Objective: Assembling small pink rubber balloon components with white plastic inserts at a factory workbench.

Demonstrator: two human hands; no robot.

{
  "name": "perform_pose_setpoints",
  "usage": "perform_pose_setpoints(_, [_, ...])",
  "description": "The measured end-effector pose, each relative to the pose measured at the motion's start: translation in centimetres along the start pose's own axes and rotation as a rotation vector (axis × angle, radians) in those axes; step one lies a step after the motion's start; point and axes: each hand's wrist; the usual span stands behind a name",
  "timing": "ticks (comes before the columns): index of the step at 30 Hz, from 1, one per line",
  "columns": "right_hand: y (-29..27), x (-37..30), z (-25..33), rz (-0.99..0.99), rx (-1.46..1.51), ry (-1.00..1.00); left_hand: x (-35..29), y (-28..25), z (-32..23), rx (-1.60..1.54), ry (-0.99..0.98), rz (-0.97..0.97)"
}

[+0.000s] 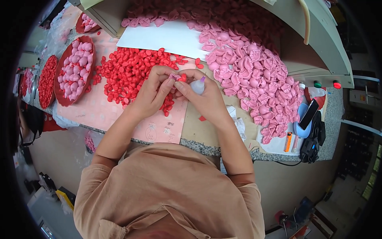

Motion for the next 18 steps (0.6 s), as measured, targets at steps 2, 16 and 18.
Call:
perform_pose_setpoints(2, [-0.18,0.15,-0.41,-0.011,-0.001,-0.030,-0.04,-0.10,-0.02,-0.004,-0.019,0.047])
perform_pose_setpoints(16, [0.20,0.25,-0.74,-0.076,-0.023,-0.057,0.04,-0.01,-0.41,-0.031,-0.015,-0.028])
perform_pose_setpoints(18, [0.49,0.31,-1.00,-0.070,0.009,-0.111,-0.19,0.09,-0.36,-0.016,0.007,-0.035])
Point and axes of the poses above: each hand's wrist, its own x-axis towards the middle knuckle, its own y-axis out of the palm, z = x × y, and after that the axes turned 8 degrees about -x, right-handed
